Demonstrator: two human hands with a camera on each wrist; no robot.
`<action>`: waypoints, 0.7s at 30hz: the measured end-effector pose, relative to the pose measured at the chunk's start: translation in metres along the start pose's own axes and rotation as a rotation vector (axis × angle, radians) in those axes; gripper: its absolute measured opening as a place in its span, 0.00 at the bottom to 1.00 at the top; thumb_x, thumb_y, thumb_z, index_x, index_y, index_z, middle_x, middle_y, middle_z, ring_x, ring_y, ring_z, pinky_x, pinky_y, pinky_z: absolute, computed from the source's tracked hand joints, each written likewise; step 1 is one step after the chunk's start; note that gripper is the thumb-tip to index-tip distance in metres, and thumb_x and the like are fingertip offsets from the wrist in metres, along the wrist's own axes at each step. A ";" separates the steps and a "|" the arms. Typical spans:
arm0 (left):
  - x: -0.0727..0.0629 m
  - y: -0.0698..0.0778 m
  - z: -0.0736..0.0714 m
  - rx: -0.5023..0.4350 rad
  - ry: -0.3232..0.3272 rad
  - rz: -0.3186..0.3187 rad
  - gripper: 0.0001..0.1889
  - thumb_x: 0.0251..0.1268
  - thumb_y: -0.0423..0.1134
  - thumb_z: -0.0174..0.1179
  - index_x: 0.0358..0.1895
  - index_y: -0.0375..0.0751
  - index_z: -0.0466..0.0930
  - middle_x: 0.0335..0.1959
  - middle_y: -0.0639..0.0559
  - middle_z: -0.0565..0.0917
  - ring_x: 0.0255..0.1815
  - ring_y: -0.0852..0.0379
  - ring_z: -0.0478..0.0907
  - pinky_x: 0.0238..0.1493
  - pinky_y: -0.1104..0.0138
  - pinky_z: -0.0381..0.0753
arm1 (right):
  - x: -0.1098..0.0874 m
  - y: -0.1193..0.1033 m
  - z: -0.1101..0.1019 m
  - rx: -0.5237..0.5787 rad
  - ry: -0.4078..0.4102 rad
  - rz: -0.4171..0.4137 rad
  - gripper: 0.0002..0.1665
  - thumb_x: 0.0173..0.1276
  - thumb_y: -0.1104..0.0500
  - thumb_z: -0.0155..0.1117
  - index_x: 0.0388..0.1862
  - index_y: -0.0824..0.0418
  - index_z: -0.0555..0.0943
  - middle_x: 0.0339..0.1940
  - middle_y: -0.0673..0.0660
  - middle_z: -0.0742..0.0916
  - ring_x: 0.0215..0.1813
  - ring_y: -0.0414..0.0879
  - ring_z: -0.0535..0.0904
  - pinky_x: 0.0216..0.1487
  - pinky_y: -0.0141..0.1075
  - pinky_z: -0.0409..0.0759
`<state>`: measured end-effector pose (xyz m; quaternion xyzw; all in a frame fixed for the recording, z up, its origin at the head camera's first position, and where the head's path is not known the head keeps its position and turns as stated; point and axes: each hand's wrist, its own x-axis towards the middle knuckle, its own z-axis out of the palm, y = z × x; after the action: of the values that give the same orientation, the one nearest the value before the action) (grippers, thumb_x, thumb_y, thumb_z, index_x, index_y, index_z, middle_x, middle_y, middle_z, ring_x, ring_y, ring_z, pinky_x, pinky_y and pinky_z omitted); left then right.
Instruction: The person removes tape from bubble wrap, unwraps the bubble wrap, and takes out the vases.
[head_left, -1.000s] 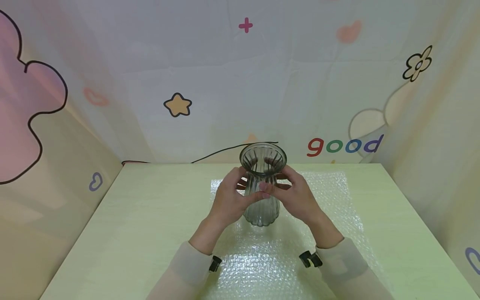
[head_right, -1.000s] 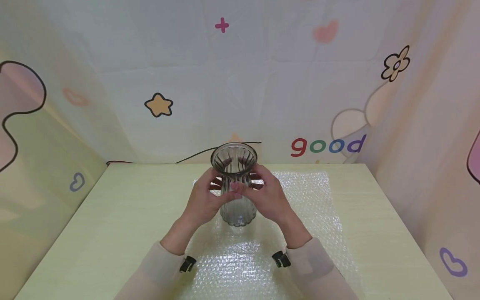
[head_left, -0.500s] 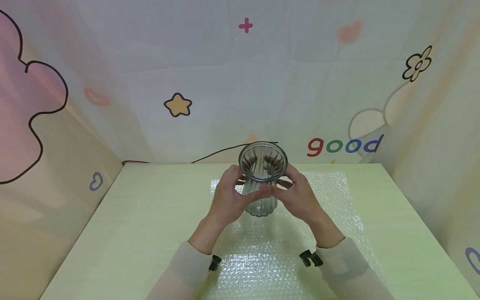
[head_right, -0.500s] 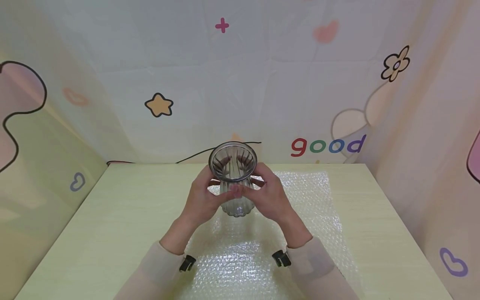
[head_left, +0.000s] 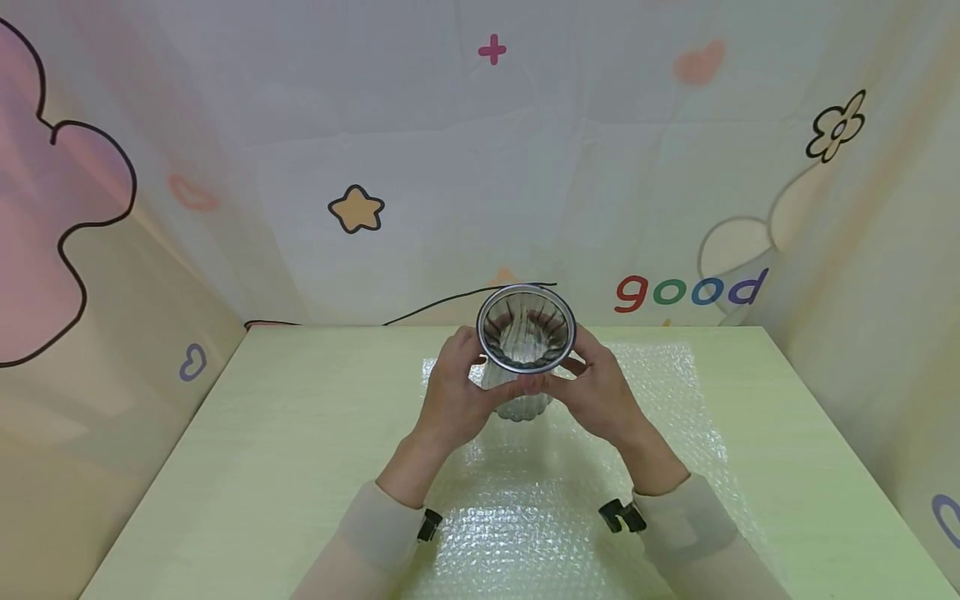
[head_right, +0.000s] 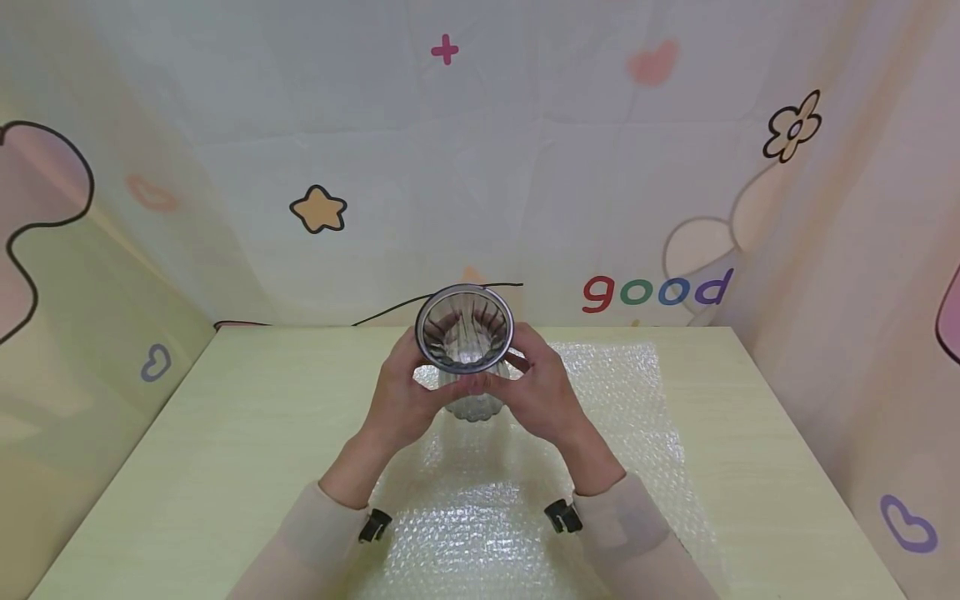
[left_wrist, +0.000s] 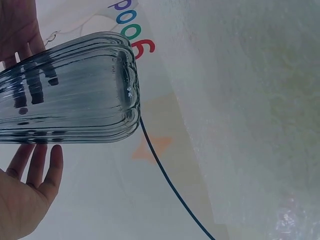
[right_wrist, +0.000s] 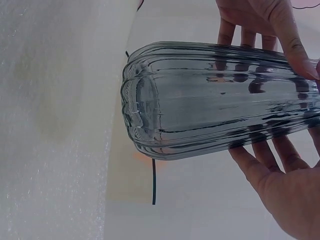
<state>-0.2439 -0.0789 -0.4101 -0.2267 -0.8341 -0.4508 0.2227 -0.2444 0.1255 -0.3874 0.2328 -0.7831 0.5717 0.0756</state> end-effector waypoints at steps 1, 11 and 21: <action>0.000 0.000 0.000 0.002 0.002 0.003 0.34 0.52 0.47 0.81 0.64 0.53 0.78 0.54 0.54 0.79 0.57 0.54 0.77 0.54 0.53 0.84 | 0.000 0.000 0.000 -0.004 0.000 0.001 0.44 0.61 0.67 0.78 0.75 0.55 0.72 0.71 0.58 0.80 0.76 0.57 0.72 0.72 0.60 0.73; 0.000 -0.003 -0.002 0.022 0.005 0.004 0.34 0.51 0.49 0.82 0.62 0.53 0.78 0.52 0.55 0.78 0.55 0.55 0.77 0.53 0.53 0.84 | 0.001 0.000 0.002 0.006 0.006 -0.006 0.45 0.60 0.68 0.78 0.75 0.54 0.72 0.71 0.57 0.81 0.75 0.56 0.73 0.72 0.60 0.74; 0.001 -0.009 -0.010 0.009 0.003 0.015 0.37 0.50 0.45 0.82 0.67 0.53 0.77 0.54 0.53 0.78 0.59 0.54 0.76 0.56 0.60 0.86 | 0.007 0.002 0.009 0.043 0.017 -0.038 0.43 0.60 0.72 0.77 0.73 0.57 0.74 0.69 0.58 0.81 0.72 0.53 0.73 0.71 0.56 0.75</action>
<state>-0.2477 -0.0913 -0.4107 -0.2314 -0.8340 -0.4459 0.2283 -0.2499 0.1153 -0.3892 0.2443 -0.7653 0.5890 0.0877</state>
